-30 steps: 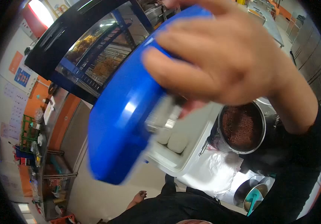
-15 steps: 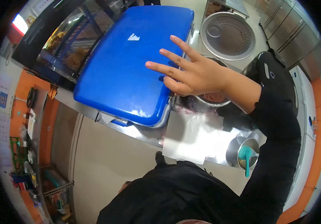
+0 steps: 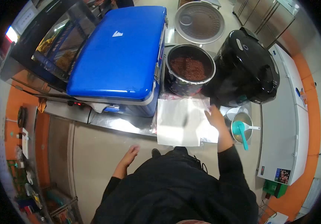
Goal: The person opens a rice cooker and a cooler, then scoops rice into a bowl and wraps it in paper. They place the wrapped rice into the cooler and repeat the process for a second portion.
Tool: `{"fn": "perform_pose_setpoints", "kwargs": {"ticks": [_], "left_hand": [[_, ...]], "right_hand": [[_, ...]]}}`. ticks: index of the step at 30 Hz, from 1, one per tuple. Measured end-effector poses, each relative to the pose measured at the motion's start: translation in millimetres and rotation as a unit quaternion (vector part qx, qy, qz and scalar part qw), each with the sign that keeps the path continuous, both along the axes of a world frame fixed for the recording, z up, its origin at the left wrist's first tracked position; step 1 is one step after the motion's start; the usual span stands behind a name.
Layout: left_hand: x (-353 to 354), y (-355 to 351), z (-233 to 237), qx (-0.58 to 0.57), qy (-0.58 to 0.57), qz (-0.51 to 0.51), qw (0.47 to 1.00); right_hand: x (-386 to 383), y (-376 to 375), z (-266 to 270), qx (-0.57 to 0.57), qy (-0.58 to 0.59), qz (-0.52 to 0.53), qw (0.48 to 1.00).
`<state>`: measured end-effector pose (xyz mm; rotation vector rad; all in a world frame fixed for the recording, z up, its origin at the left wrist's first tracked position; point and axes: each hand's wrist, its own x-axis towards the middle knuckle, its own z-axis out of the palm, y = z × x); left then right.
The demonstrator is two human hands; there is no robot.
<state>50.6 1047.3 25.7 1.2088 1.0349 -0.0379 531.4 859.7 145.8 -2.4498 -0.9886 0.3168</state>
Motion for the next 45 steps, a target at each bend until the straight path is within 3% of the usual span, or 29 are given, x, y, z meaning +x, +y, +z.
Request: {"fn": "perform_pose_setpoints", "kwargs": {"ticks": [2, 5, 8, 11, 12, 15, 16, 19, 20, 23, 25, 29, 32, 34, 36, 39, 42, 45], "left_hand": [[55.2, 0.3, 26.5, -0.006, -0.067, -0.044, 0.997], [112.2, -6.6, 13.1, -0.041, -0.025, -0.080, 0.996], [139.8, -17.2, -5.6, -0.072, 0.056, -0.132, 0.987], [146.4, -35.9, -8.0, -0.073, 0.031, -0.121, 0.990], [146.9, -42.3, 0.1, -0.089, 0.021, -0.112, 0.989], [146.0, -48.6, 4.1, -0.058, 0.017, -0.123, 0.991], [146.2, -47.8, 1.8, -0.034, 0.018, -0.130, 0.991], [157.2, -43.8, 25.2, -0.099, 0.006, -0.147, 0.984], [159.7, -45.4, 24.7, -0.115, -0.012, -0.118, 0.986], [162.8, -54.0, 6.3, -0.123, -0.065, -0.057, 0.989], [161.4, -55.0, -25.7, -0.078, -0.092, -0.052, 0.991], [177.0, -67.6, 33.2, -0.078, -0.075, 0.025, 0.994], [179.6, -67.9, 33.4, -0.021, -0.057, 0.009, 0.998], [182.3, -75.1, 38.4, -0.034, -0.023, 0.071, 0.997], [183.8, -81.2, 48.0, -0.043, -0.008, 0.099, 0.994], [180.9, -82.0, 52.6, -0.027, -0.002, 0.071, 0.997], [175.3, -77.5, 40.4, 0.029, 0.005, 0.006, 1.000], [169.2, -74.9, 18.1, 0.064, -0.001, -0.008, 0.998]], "right_hand": [[-6.2, -38.5, -56.8, -0.131, -0.041, -0.103, 0.985], [-32.7, -59.5, -71.2, -0.004, -0.057, -0.159, 0.986], [-43.0, -68.6, -84.0, 0.010, 0.025, -0.203, 0.979], [-64.8, -78.6, -96.7, 0.093, 0.071, -0.198, 0.973], [-70.2, -80.0, -101.3, 0.130, 0.025, -0.125, 0.983], [-93.7, -74.8, -91.0, 0.181, 0.087, -0.056, 0.978], [-94.8, -72.2, -83.1, 0.162, 0.092, -0.069, 0.980], [-77.0, -66.5, -84.4, 0.203, 0.132, -0.138, 0.960], [-69.3, -61.5, -70.8, 0.181, 0.044, -0.139, 0.973], [-26.6, -49.7, -85.2, 0.230, -0.019, -0.129, 0.964], [-5.8, -39.0, -80.8, 0.204, -0.047, -0.098, 0.973], [25.4, -23.2, -87.2, 0.165, 0.000, -0.053, 0.985], [40.2, -15.7, -99.7, 0.141, 0.055, -0.038, 0.988], [47.9, -16.2, -105.0, 0.129, 0.093, -0.030, 0.987], [53.9, -15.6, -96.2, 0.127, 0.125, -0.022, 0.984], [68.1, -15.1, -68.9, 0.175, 0.068, 0.022, 0.982], [75.1, -14.4, -13.8, 0.176, -0.123, 0.093, 0.972], [77.4, -19.9, 23.5, 0.168, -0.096, 0.123, 0.973]]}}
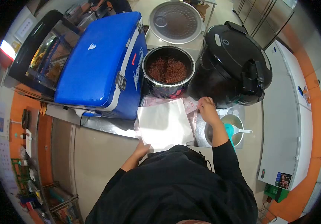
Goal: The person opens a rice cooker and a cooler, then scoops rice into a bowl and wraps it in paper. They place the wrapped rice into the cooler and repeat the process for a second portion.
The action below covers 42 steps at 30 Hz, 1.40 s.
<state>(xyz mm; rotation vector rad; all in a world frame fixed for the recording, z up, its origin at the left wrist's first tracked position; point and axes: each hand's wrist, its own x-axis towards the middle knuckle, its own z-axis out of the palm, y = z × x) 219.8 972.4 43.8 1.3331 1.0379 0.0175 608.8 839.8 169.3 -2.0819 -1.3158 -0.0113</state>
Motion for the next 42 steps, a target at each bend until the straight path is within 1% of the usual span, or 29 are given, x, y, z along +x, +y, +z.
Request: {"fn": "perform_pose_setpoints", "kwargs": {"ticks": [3, 6, 7, 8, 11, 13, 14, 15, 16, 17, 18, 19, 20, 21, 22, 23, 25, 26, 27, 30, 31, 32, 33, 34, 35, 38, 39, 40, 42], "left_hand": [[-0.4, 0.7, -5.3, 0.014, 0.013, 0.027, 0.999], [3.4, -3.3, -4.2, 0.091, 0.001, 0.039, 0.995], [5.6, -3.0, -6.1, 0.127, 0.008, 0.031, 0.991], [8.3, -2.6, -6.9, 0.163, 0.015, 0.023, 0.986], [23.9, -0.6, 15.2, 0.152, -0.016, 0.018, 0.988], [31.9, -3.4, 33.1, 0.282, -0.022, -0.016, 0.959], [35.5, -5.3, 42.5, 0.345, -0.025, -0.034, 0.938], [39.9, -8.1, 56.6, 0.439, 0.019, -0.043, 0.897], [43.4, -10.1, 71.9, 0.475, 0.045, -0.066, 0.877], [50.4, -10.9, 99.2, 0.509, 0.071, -0.088, 0.853], [55.3, -8.9, 113.0, 0.542, 0.095, -0.110, 0.828], [56.6, 0.5, 84.9, 0.533, 0.026, -0.098, 0.840], [62.9, 8.2, 83.5, 0.297, -0.021, -0.069, 0.952], [73.5, 19.7, 84.5, 0.041, -0.065, -0.033, 0.996], [79.8, 26.9, 83.1, -0.218, -0.104, 0.005, 0.970], [84.4, 37.7, 28.0, -0.166, -0.110, -0.026, 0.980], [99.5, 43.2, 43.1, -0.111, -0.112, -0.032, 0.987], [108.3, 44.0, 61.6, -0.084, -0.112, -0.035, 0.989], [112.6, 37.7, 113.5, -0.026, -0.086, -0.031, 0.995], [118.2, 40.7, 140.9, -0.037, 0.002, -0.042, 0.998], [118.7, 40.8, 151.3, 0.015, 0.054, -0.048, 0.997], [113.3, 44.8, 134.4, 0.024, 0.012, -0.048, 0.999], [103.9, 51.2, 103.1, 0.031, -0.032, -0.051, 0.998], [99.2, 52.2, 85.7, 0.037, -0.076, -0.055, 0.995], [98.6, 46.8, 97.3, 0.063, -0.088, -0.056, 0.993], [88.6, 34.2, 81.7, 0.229, -0.175, -0.086, 0.954], [84.2, 29.0, 80.8, 0.240, -0.166, -0.095, 0.952], [80.2, 25.6, 80.2, 0.259, -0.160, -0.107, 0.946], [73.4, 19.9, 79.2, 0.298, -0.148, -0.129, 0.934]], "right_hand": [[9.7, -8.1, 25.4, -0.051, 0.127, -0.010, 0.991], [2.6, -18.4, 61.4, -0.023, 0.006, -0.017, 1.000], [-4.9, -20.7, 77.2, 0.014, -0.035, -0.020, 0.999], [-14.4, -23.2, 92.5, 0.031, -0.049, -0.017, 0.998], [-46.5, -27.1, 115.1, 0.090, -0.064, 0.012, 0.994], [-76.3, -22.1, 112.1, 0.169, -0.099, 0.071, 0.978], [-89.5, -25.4, 115.3, 0.095, -0.079, 0.126, 0.984], [-99.3, -28.7, 103.8, -0.002, -0.095, 0.201, 0.975], [-115.3, -27.0, 78.1, 0.139, -0.116, 0.223, 0.958], [-129.4, -26.5, 67.9, 0.174, -0.126, 0.266, 0.940], [-141.8, -26.8, 60.2, 0.157, -0.133, 0.296, 0.933], [-150.8, -25.1, 54.3, 0.128, -0.136, 0.324, 0.927], [-158.6, -23.9, 49.1, 0.097, -0.137, 0.352, 0.921], [-164.9, -22.6, 40.7, 0.070, -0.134, 0.372, 0.916], [-169.9, -21.2, 31.5, 0.044, -0.131, 0.391, 0.910], [-173.0, -20.6, 26.2, 0.017, -0.129, 0.409, 0.903], [-175.2, -20.3, 23.9, 0.002, -0.134, 0.410, 0.902], [-175.5, -21.4, 23.7, -0.006, -0.137, 0.411, 0.902], [-175.8, -23.1, 23.7, -0.009, -0.135, 0.404, 0.904], [-176.7, -27.2, 20.0, -0.016, -0.125, 0.390, 0.912], [-176.7, -29.4, 13.2, -0.017, -0.116, 0.386, 0.915], [-176.3, -31.6, 7.4, -0.019, -0.108, 0.380, 0.919], [-175.8, -33.8, 4.2, -0.053, -0.093, 0.349, 0.931], [-175.2, -36.2, 1.9, -0.087, -0.078, 0.317, 0.941], [-174.4, -38.6, -0.8, -0.121, -0.062, 0.283, 0.949], [-173.7, -41.1, -14.2, -0.242, -0.062, 0.091, 0.964], [-170.9, -42.9, -18.3, -0.279, -0.048, 0.046, 0.958], [-167.8, -41.9, -22.3, -0.322, 0.028, 0.006, 0.946], [-160.1, -35.2, -19.6, -0.396, 0.176, -0.070, 0.898]]}}
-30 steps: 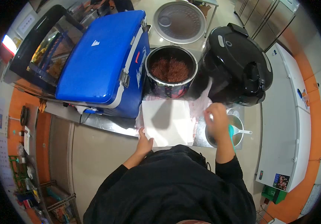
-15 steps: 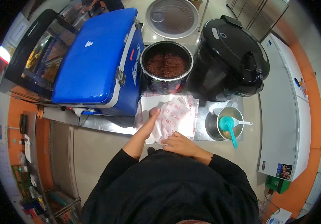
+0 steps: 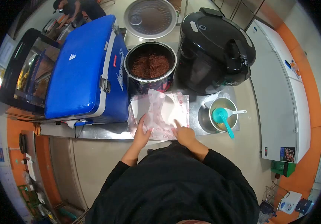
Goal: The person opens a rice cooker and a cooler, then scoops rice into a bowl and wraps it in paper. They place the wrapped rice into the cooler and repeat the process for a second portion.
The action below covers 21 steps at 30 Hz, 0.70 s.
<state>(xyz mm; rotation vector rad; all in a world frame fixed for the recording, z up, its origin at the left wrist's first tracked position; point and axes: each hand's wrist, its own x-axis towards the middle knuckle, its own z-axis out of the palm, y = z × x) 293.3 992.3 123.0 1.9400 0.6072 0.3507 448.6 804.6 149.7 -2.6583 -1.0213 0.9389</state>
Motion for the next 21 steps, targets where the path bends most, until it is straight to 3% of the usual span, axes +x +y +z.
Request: {"fn": "perform_pose_setpoints", "kwargs": {"ticks": [3, 6, 9, 12, 13, 16, 19, 21], "left_hand": [[-8.3, -1.6, -16.3, 0.009, -0.008, 0.007, 1.000], [-12.2, -5.4, -11.8, -0.015, -0.020, 0.027, 0.999], [-11.5, -6.5, -12.3, 0.046, -0.029, 0.046, 0.997], [-15.1, -3.6, -16.4, 0.107, -0.024, 0.077, 0.991], [-18.9, -3.6, -17.2, 0.117, -0.019, 0.090, 0.989], [-32.2, -3.5, -32.9, 0.115, 0.039, 0.088, 0.989], [-39.4, -8.2, -44.1, 0.110, 0.086, 0.066, 0.988], [-39.2, -11.3, -44.0, 0.103, 0.100, 0.069, 0.987]], "right_hand": [[1.2, 0.1, -34.4, 0.075, -0.100, -0.034, 0.992], [3.8, 7.0, -17.7, 0.364, -0.242, 0.053, 0.898], [13.5, 17.1, -53.5, 0.349, -0.133, 0.017, 0.927], [21.8, 20.5, -71.8, 0.306, -0.030, -0.169, 0.936], [26.2, 17.6, -90.6, 0.315, -0.032, -0.185, 0.931], [25.8, 15.3, -76.1, 0.272, -0.008, -0.242, 0.931], [27.2, 13.4, -70.8, 0.217, -0.035, -0.217, 0.951], [30.8, 3.9, -66.6, 0.257, -0.093, -0.141, 0.951]]}}
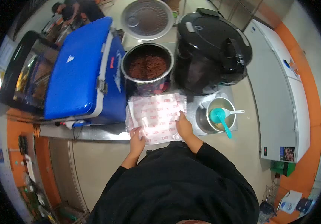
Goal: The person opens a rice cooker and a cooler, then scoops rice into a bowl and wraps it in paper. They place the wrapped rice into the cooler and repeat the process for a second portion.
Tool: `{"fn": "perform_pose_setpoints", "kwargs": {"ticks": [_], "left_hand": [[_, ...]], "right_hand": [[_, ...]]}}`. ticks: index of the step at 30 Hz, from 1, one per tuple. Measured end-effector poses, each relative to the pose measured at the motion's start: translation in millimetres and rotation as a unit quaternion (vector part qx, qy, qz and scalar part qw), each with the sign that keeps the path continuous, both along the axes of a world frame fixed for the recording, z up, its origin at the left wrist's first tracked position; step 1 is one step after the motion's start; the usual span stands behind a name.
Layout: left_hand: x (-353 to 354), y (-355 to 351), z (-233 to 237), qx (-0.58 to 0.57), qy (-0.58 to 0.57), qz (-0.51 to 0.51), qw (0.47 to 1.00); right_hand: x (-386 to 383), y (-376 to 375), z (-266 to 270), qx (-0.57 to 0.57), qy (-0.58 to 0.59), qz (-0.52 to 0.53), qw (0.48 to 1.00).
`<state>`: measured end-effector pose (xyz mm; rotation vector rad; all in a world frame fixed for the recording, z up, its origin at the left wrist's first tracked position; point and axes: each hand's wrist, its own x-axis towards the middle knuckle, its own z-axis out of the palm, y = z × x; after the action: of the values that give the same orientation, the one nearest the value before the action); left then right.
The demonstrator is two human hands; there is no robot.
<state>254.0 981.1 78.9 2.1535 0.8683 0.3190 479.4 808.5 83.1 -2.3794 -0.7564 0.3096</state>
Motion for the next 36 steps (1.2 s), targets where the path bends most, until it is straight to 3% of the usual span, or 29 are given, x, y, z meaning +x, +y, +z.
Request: {"fn": "perform_pose_setpoints", "kwargs": {"ticks": [2, 5, 7, 9, 11, 13, 14, 17, 18, 23, 25, 28, 31, 34, 36], "left_hand": [[1.2, -2.2, 4.3, -0.003, 0.015, 0.013, 1.000], [4.9, -9.2, 17.7, 0.024, 0.048, 0.043, 0.998], [9.9, -13.4, 31.4, 0.084, 0.080, 0.050, 0.992], [21.1, -19.0, 41.6, 0.128, 0.099, 0.026, 0.986], [33.8, -22.4, 43.7, 0.186, 0.065, -0.010, 0.980], [54.7, -26.4, 54.2, 0.164, 0.031, -0.064, 0.984], [67.4, -28.5, 60.1, 0.153, 0.015, -0.091, 0.984], [107.0, -39.1, 73.0, 0.095, -0.007, -0.157, 0.983], [122.2, -45.1, 81.3, 0.132, -0.009, -0.174, 0.976], [204.3, -59.9, 78.8, 0.069, -0.056, -0.290, 0.953], [243.5, -64.3, 66.5, 0.017, -0.088, -0.361, 0.928], [297.7, -85.3, 41.7, 0.027, -0.086, -0.438, 0.894], [340.5, -115.9, 9.7, 0.014, -0.076, -0.397, 0.915], [365.2, -152.4, -26.8, 0.043, 0.003, -0.243, 0.969], [371.7, -173.6, -16.8, 0.065, 0.043, -0.182, 0.980]], "right_hand": [[7.0, -6.0, 36.3, 0.019, -0.048, 0.016, 0.999], [63.2, -49.5, 65.6, 0.059, -0.261, -0.049, 0.962], [99.6, -100.1, 109.1, 0.001, -0.247, -0.181, 0.952], [134.0, -154.1, 125.6, -0.166, -0.123, -0.298, 0.932], [173.0, -234.6, 80.1, -0.299, -0.042, -0.230, 0.925], [179.4, -256.2, 69.3, -0.124, 0.221, -0.236, 0.938], [180.0, -263.9, 64.2, -0.028, 0.344, -0.231, 0.910], [157.8, -258.4, 32.8, 0.132, 0.326, -0.235, 0.906], [150.8, -251.3, 36.3, 0.130, 0.327, -0.239, 0.905], [133.4, -239.4, 50.3, 0.133, 0.353, -0.221, 0.899], [139.2, -246.3, 53.8, 0.116, 0.352, -0.205, 0.906], [155.5, -261.5, 60.7, 0.089, 0.336, -0.200, 0.916], [176.1, -279.1, 61.4, 0.054, 0.297, -0.186, 0.935], [192.7, -287.6, 64.8, 0.049, 0.293, -0.170, 0.940], [201.7, -291.7, 66.4, 0.046, 0.299, -0.160, 0.940]]}}
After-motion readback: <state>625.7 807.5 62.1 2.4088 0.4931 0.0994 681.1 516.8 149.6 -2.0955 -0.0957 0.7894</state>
